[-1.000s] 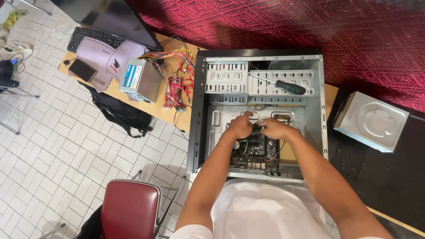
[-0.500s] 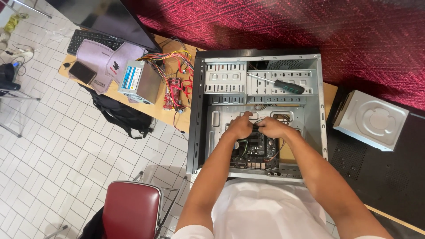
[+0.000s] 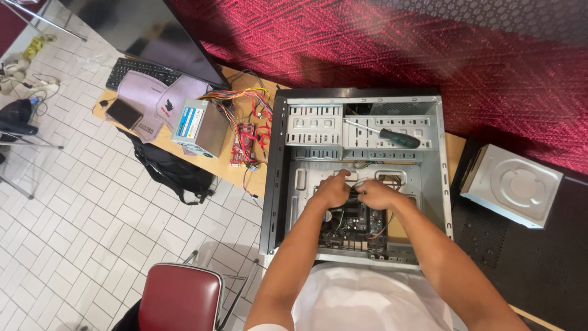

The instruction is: Connecting small internal cables and wires to the motherboard headers inside a computer case.

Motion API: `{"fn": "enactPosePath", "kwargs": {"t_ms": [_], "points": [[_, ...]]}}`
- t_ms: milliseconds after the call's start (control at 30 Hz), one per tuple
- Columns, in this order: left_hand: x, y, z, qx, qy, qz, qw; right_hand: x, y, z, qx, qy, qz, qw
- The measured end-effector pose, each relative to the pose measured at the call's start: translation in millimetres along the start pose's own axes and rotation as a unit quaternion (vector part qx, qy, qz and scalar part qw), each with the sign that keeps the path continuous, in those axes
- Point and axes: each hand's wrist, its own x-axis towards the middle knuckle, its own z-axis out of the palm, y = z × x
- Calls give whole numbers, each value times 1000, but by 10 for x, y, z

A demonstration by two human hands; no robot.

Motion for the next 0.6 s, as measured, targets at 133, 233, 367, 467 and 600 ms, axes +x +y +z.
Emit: {"fn": "enactPosePath", "kwargs": {"t_ms": [133,233,367,467,600], "points": [[-81,81,-66,18,-8,-7,1000,57,64,68,4,-8,7,1000],[-56,44,-66,7,-8,-1,1000,-267,-290,-90,-17,-22,27,999],[-62,7,-33,-5,-9,1,1000,-23,-88,-39,9,-7,26,1000],[-52,-8,-27,-7,-11,4,1000,-54,-113,-50,-6,-11,4,1000],[44,-102,38,3,-22,1,1000,2,-44,-28,-43,-11,8,999]]}}
